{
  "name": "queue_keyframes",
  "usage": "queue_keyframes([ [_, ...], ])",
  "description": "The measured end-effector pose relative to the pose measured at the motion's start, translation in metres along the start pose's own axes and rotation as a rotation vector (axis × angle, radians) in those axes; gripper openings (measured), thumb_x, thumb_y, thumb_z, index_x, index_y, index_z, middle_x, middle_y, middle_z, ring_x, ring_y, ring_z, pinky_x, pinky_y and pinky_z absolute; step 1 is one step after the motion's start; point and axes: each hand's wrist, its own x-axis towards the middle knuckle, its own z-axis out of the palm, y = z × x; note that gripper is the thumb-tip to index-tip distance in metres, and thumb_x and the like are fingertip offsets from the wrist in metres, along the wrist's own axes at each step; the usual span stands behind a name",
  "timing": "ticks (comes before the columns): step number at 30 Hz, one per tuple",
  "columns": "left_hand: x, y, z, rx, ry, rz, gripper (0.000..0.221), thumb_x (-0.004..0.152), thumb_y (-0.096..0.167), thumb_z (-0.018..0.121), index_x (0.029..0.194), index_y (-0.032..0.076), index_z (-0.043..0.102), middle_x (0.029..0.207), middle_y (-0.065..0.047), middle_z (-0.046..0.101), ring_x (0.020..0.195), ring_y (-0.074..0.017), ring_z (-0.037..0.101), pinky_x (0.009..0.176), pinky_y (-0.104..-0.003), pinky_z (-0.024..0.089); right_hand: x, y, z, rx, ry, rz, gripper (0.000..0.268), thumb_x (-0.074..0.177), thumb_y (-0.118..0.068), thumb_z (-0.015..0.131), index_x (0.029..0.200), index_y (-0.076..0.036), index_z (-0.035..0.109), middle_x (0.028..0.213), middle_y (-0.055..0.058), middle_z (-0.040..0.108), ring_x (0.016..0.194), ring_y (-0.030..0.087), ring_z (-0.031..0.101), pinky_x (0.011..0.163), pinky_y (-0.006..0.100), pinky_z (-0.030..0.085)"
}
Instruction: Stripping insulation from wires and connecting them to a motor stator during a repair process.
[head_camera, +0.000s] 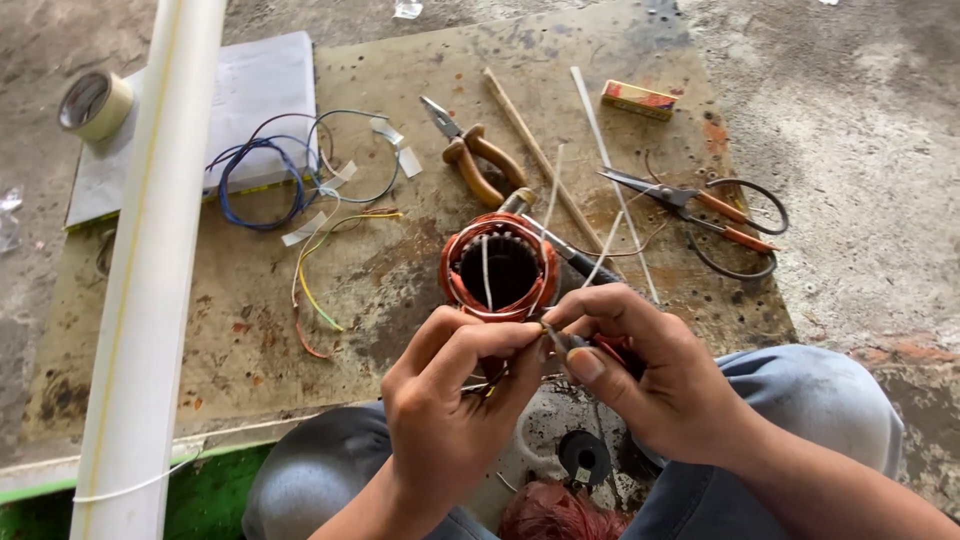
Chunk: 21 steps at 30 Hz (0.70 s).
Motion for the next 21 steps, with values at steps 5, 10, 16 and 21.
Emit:
queue_keyframes([
  [5,0.001,0.003,0.001,0.007,0.0,-0.004,0.016,0.084,0.004,0.084,0.093,0.011,0.074,0.084,-0.004,0.069,0.069,-0.0089,0.068,0.065,-0.019,0.058,0.002,-0.008,-0.003,0.039,0.014,0.003,0.028,0.101,-0.026,0.057,0.121,-0.009,0.067,0.088,-0.002,0.066,0.061,0.006,0.049,0.055,0.022,0.041],
  [10,0.004,0.008,0.004,0.011,0.007,0.037,0.015,0.082,0.003,0.085,0.092,0.009,0.074,0.081,-0.004,0.069,0.065,-0.0085,0.065,0.061,-0.019,0.056,0.0,-0.008,-0.002,0.295,0.021,0.054,0.033,0.106,-0.023,0.05,0.125,-0.003,0.068,0.066,0.0,0.049,0.054,0.009,0.042,0.047,0.024,0.034],
  [16,-0.003,0.01,0.008,0.089,0.046,-0.03,0.015,0.08,0.005,0.085,0.09,0.008,0.075,0.082,-0.004,0.07,0.068,-0.009,0.067,0.062,-0.02,0.056,0.002,-0.009,-0.003,0.384,-0.035,-0.057,0.035,0.106,-0.024,0.051,0.129,0.001,0.06,0.105,0.01,0.072,0.099,0.017,0.074,0.087,0.033,0.065],
  [21,-0.007,0.013,0.016,0.09,0.065,-0.066,0.016,0.077,0.003,0.086,0.085,0.008,0.074,0.079,-0.004,0.068,0.065,-0.0091,0.065,0.06,-0.02,0.054,0.002,-0.012,-0.005,0.12,-0.024,-0.193,0.029,0.106,-0.031,0.051,0.124,-0.008,0.054,0.085,0.004,0.061,0.062,0.012,0.049,0.058,0.027,0.04],
])
